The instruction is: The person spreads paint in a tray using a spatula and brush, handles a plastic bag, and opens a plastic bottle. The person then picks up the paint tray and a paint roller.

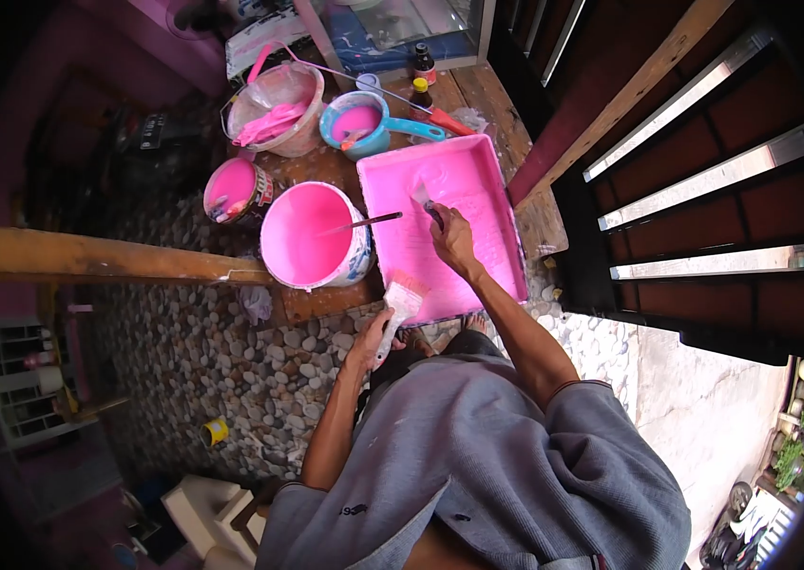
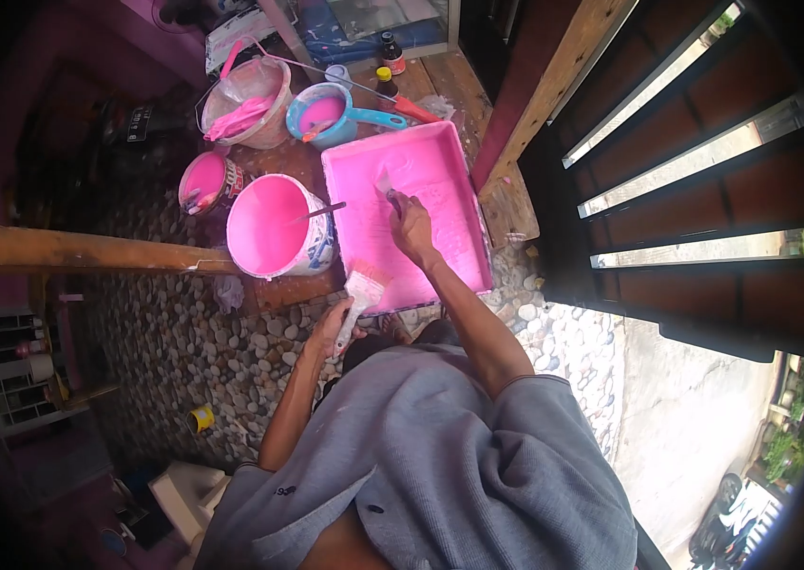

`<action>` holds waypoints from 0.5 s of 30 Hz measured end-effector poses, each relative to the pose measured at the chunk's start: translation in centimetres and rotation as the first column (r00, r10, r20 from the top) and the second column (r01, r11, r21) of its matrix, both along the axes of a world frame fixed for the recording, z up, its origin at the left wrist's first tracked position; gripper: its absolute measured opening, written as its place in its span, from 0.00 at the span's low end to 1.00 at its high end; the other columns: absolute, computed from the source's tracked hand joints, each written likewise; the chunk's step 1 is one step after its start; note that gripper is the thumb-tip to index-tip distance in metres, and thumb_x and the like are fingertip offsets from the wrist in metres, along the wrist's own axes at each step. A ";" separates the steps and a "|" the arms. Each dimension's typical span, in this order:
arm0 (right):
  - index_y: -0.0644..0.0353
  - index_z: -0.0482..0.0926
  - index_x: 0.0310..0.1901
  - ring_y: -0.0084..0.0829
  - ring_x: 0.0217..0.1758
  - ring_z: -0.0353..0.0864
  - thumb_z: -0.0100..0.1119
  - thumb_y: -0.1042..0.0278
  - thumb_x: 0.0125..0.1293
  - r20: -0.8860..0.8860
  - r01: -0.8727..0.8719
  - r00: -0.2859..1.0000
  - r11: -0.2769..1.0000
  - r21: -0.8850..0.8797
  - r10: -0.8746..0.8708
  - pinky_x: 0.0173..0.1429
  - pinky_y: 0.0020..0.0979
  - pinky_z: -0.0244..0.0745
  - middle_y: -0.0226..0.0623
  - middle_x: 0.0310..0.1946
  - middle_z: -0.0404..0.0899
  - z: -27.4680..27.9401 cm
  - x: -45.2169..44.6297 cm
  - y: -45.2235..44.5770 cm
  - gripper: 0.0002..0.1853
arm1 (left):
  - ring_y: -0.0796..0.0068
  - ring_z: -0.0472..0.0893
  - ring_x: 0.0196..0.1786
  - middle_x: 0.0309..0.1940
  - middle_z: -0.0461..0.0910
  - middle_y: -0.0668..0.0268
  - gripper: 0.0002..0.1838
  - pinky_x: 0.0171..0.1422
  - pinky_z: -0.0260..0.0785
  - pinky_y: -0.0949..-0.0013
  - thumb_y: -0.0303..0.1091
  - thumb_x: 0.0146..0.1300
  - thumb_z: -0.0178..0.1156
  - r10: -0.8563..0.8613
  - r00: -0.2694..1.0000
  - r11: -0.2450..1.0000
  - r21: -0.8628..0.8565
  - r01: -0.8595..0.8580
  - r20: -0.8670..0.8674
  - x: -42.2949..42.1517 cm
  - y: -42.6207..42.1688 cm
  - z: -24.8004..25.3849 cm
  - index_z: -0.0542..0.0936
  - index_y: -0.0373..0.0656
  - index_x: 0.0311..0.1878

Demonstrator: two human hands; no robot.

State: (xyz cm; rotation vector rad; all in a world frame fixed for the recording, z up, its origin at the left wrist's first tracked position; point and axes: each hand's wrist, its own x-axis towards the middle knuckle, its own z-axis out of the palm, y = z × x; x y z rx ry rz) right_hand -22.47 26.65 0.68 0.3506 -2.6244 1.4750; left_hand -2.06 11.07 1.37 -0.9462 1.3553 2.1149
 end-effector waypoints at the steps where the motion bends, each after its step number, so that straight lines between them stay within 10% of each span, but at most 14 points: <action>1: 0.66 0.75 0.50 0.49 0.37 0.78 0.52 0.73 0.57 -0.018 -0.102 0.995 0.994 -0.026 0.101 0.44 0.41 0.74 0.53 0.35 0.77 0.2 -0.1 0.2 0.17 | 0.73 0.75 0.18 0.25 0.75 0.65 0.22 0.30 0.76 0.64 0.51 0.65 0.51 0.009 1.000 1.000 0.000 -0.009 -0.003 0.0 0.0 -0.1 0.76 0.37 0.43; 15: 0.65 0.73 0.52 0.51 0.38 0.77 0.51 0.74 0.59 0.019 -0.046 0.999 0.998 -0.035 0.047 0.44 0.44 0.72 0.54 0.37 0.75 2.8 0.4 3.1 0.18 | 0.71 0.74 0.17 0.23 0.75 0.64 0.23 0.30 0.77 0.62 0.51 0.65 0.51 0.003 1.000 1.000 0.021 -0.003 0.006 0.1 -0.4 -1.1 0.75 0.37 0.43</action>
